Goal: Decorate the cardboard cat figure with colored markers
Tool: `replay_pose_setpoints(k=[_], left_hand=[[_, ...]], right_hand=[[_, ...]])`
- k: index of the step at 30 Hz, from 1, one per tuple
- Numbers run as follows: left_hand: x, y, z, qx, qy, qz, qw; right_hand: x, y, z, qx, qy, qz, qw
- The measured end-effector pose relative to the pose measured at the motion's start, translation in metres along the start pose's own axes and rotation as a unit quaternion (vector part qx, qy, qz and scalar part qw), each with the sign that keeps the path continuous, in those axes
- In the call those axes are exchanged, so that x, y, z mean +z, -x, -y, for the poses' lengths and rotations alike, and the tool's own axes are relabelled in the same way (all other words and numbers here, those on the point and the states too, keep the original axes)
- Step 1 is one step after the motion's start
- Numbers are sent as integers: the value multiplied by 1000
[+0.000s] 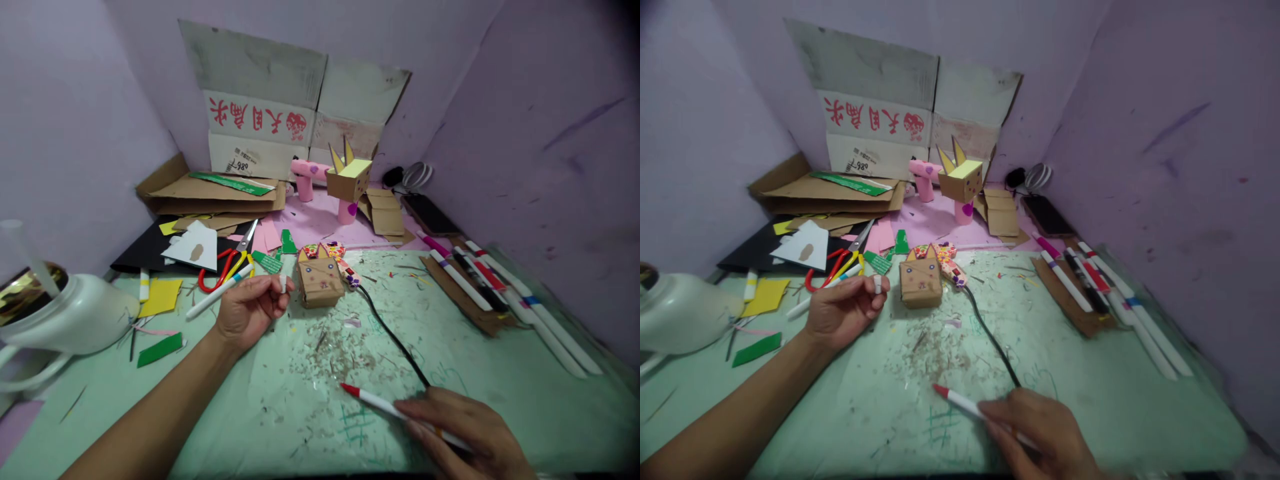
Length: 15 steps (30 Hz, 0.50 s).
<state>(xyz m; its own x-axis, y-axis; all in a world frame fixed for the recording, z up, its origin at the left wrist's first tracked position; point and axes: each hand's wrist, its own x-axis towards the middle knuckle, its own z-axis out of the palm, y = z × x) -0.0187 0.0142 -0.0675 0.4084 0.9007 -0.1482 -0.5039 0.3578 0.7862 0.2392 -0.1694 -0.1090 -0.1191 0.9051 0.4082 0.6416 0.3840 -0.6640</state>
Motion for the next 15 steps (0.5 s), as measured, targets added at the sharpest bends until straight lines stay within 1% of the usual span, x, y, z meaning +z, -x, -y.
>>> replay_pose_setpoints(k=[6,10,12,15], left_hand=[[2,1,-1,-2,2,-6,1000],[1,0,-1,-2,3,-10,1000],[1,0,0,-4,4,-11,1000],[1,0,0,-6,5,-14,1000]], right_hand=[[-2,-7,2,-4,-43,24,999],[-3,-10,1,-40,-72,40,996],[-3,-8,-1,-54,-66,49,995],[-3,-4,-4,-63,-28,66,995]])
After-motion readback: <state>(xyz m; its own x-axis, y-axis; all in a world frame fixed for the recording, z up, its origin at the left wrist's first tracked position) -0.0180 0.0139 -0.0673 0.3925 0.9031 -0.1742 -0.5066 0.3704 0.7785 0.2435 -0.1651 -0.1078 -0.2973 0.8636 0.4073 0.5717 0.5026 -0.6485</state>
